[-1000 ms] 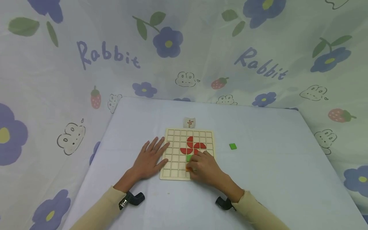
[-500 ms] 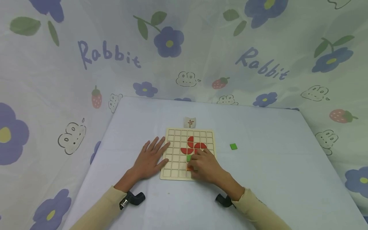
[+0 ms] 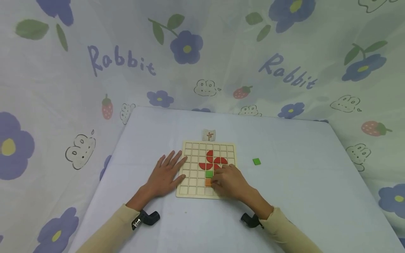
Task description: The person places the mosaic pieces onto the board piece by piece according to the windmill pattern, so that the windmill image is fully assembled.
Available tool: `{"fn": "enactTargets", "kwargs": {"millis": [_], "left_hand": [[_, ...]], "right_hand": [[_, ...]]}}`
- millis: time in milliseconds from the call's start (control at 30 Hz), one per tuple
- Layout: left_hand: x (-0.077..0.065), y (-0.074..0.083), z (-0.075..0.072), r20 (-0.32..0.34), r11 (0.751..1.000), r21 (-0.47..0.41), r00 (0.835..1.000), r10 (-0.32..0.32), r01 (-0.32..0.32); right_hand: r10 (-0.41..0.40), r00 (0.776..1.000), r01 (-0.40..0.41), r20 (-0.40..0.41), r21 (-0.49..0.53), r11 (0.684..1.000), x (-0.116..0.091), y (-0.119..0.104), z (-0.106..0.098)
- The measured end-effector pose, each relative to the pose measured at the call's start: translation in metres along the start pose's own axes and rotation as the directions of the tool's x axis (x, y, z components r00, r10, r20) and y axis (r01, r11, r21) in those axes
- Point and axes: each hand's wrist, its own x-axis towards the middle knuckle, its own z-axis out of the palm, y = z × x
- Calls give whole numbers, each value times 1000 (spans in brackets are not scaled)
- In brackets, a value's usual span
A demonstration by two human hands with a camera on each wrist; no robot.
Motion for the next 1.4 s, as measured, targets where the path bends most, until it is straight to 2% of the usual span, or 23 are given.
{"fn": "enactTargets", "kwargs": {"millis": [100, 267, 367, 533, 733, 867, 1000, 1100, 1333, 1400], "left_hand": [[0, 0, 0, -3, 1000, 3, 1000, 1, -1], [0, 1, -2, -15, 1000, 9, 1000, 8, -8], [-1, 0, -2, -12, 1000, 14, 1000, 10, -10], [-1, 0, -2, -15, 1000, 12, 1000, 8, -8], [-1, 0, -1, -13, 1000, 1, 1000, 6, -6], [-1, 0, -1, -15, 1000, -2, 1000, 9, -9], [-2, 0, 0, -14, 1000, -1, 1000, 10, -10], [-2, -1, 1, -12, 1000, 9, 1000, 9, -9], [-1, -1, 0, -9, 1000, 15, 1000, 7, -6], [-1, 0, 0, -10, 1000, 12, 1000, 7, -7]], "right_hand": [[33, 999, -33, -20, 19, 999, -3, 9, -4], [173, 982, -174, -77, 0, 985, -11, 26, -14], [288, 950, -295, -122, -40, 955, -18, 39, -18], [468, 869, -481, -158, -51, 875, -32, 63, -20], [568, 797, -592, -206, -72, 803, -44, 82, -24], [606, 769, -631, -202, -89, 771, -48, 86, -26], [632, 752, -655, -186, -101, 749, -50, 88, -24], [635, 747, -660, -197, -105, 744, -51, 90, -23], [588, 771, -627, -245, -127, 769, -48, 94, -22], [587, 770, -626, -250, -118, 771, -47, 93, -21]]}}
